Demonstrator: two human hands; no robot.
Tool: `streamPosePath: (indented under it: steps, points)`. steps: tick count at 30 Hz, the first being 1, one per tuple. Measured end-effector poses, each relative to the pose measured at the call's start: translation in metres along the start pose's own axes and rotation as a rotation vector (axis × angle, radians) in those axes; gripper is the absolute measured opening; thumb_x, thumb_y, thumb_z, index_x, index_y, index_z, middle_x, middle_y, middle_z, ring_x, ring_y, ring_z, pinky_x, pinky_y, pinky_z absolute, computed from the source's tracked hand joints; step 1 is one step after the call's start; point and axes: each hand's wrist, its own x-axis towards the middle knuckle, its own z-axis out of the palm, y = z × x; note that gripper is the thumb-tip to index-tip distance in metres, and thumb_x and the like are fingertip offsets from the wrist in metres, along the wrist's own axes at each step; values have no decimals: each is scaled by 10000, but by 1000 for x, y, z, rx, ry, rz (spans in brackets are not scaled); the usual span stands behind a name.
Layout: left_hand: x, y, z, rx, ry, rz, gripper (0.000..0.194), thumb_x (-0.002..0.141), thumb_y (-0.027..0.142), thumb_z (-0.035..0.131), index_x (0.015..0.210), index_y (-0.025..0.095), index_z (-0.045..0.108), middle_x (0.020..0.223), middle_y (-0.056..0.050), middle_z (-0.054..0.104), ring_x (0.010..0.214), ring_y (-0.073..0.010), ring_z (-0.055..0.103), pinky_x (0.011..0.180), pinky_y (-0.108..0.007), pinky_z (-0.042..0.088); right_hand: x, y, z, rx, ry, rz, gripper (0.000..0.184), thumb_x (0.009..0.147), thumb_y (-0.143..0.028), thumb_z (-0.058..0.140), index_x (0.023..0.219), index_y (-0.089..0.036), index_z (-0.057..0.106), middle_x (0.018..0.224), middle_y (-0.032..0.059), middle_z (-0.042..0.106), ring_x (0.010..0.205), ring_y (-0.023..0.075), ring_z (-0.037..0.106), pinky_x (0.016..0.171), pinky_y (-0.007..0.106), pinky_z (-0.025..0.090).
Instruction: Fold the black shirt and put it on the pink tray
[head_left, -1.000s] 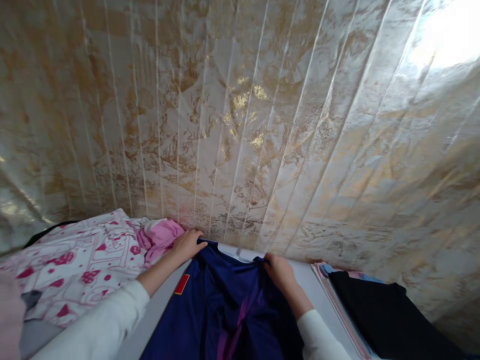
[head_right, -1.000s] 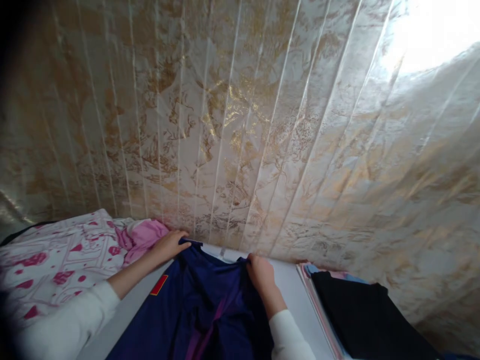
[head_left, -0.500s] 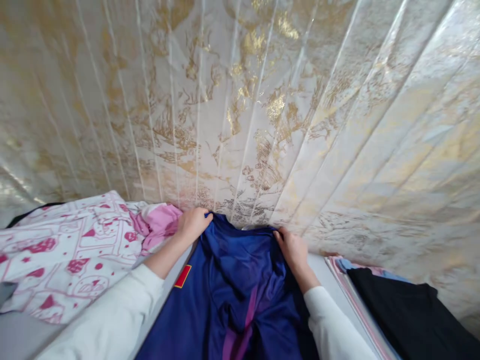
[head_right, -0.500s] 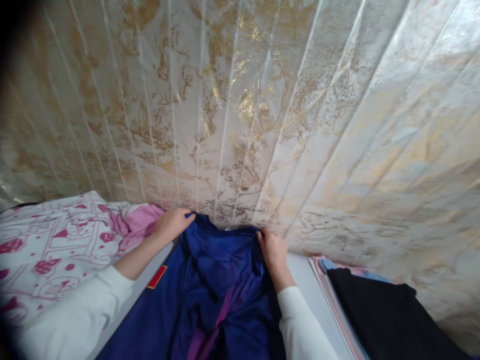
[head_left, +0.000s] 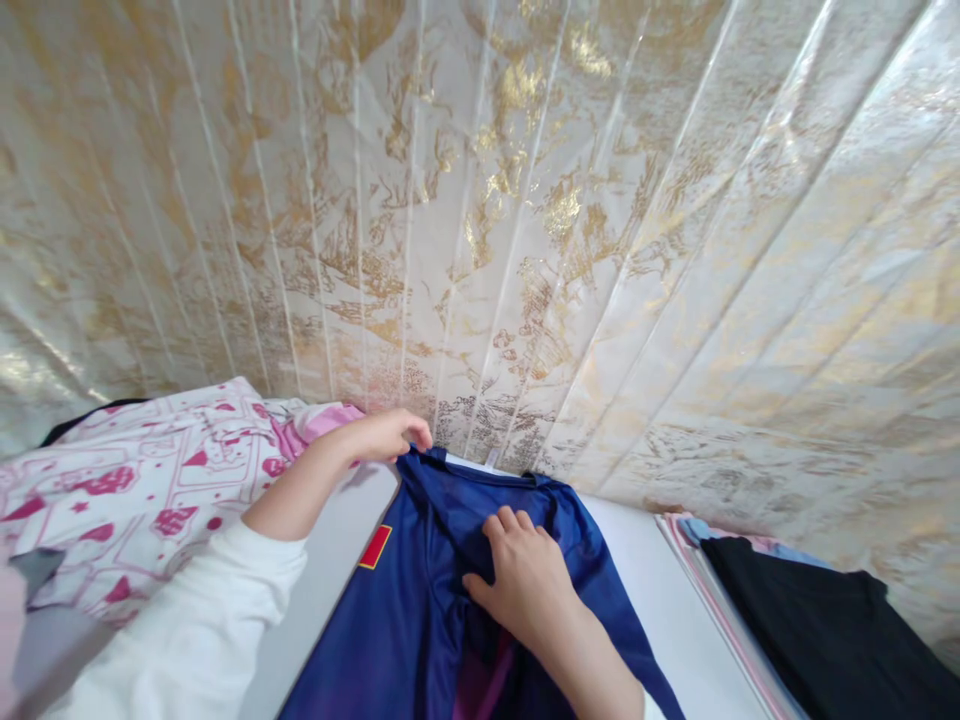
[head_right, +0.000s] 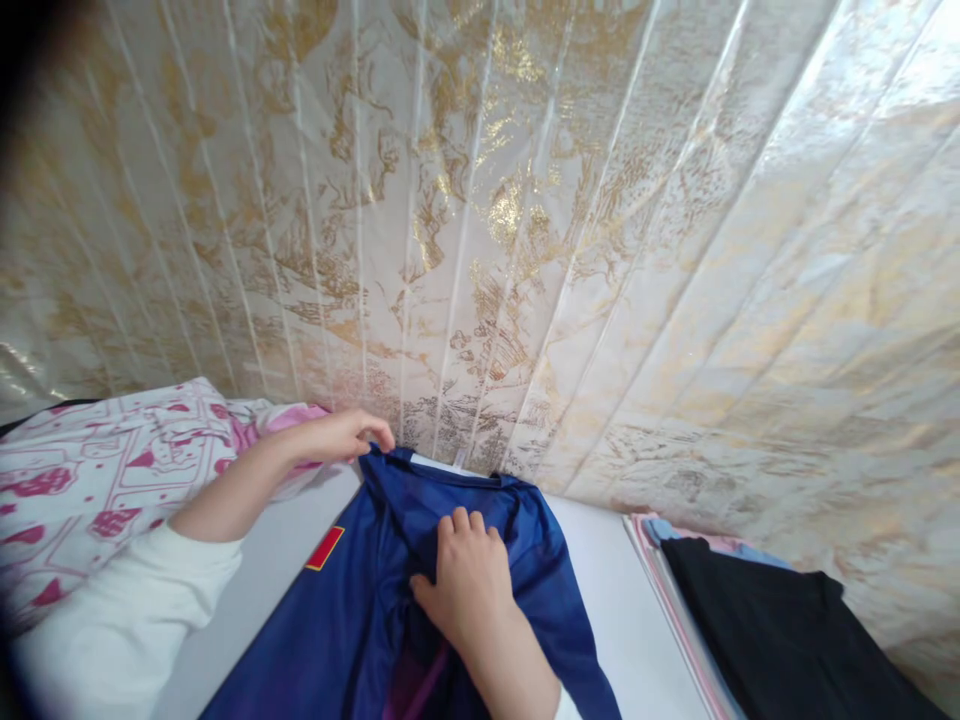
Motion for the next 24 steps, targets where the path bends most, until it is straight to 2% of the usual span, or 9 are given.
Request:
streamPosePath:
  steps: [3,5,8,10,12,13,15,18,24]
  points:
    - [8,-7,14,53,-59,29,429,551,-1,514,848,224,726,846,46,733,673,-145,656,568,-181,458,8,6,14,132,36,57,139,797,-165,539,897,-163,634,972,114,666,926,278,628,759,356,469]
    - [14,-13,21,103,-33,32,376,546,-8,562,789,232,722,781,46,726,716,-162,659,612,-191,459,16,24,15,267,79,125,196,848,-126,446,895,-182,628,915,93,683,873,241,653,728,315,462]
    - [21,-18,26,167,74,25,190,653,63,627,735,222,691,699,25,697,735,-185,661,657,-222,456,25,56,8,404,88,190,207,917,-252,399,947,-211,600,835,44,689,739,193,673,641,266,474]
    - [25,-17,31,194,159,24,119,794,151,581,807,220,677,623,19,660,669,-183,658,657,-244,457,29,74,5,490,67,224,239,934,-327,361,941,-213,570,784,14,680,605,158,658,541,235,470]
    - [27,-12,37,215,231,40,155,892,211,503,929,219,653,581,23,628,611,-182,648,649,-261,463,31,86,6,548,54,263,250,937,-352,330,964,-209,533,758,-3,672,497,136,623,461,223,450]
    - [28,-9,41,227,263,61,164,913,221,485,975,218,636,613,18,637,633,-185,652,664,-269,467,31,89,8,559,54,284,236,934,-347,332,987,-208,515,758,-7,672,470,132,612,444,222,442]
    - [31,-5,49,260,320,127,157,914,196,495,1018,216,610,805,-16,677,803,-197,662,750,-282,468,31,94,14,549,61,317,185,919,-316,373,1010,-214,498,779,-13,678,444,118,599,453,219,435]
    - [33,-1,60,317,361,236,194,872,100,524,1012,210,601,1047,-49,638,1018,-204,601,866,-285,438,29,95,23,467,67,354,109,884,-245,459,967,-224,526,817,-3,690,408,93,564,520,230,420]
    - [33,-3,73,411,323,352,237,891,66,490,1038,208,610,1062,-51,617,1028,-209,585,910,-331,423,28,88,33,346,35,350,102,872,-200,503,959,-223,552,850,25,697,470,111,575,611,256,404]
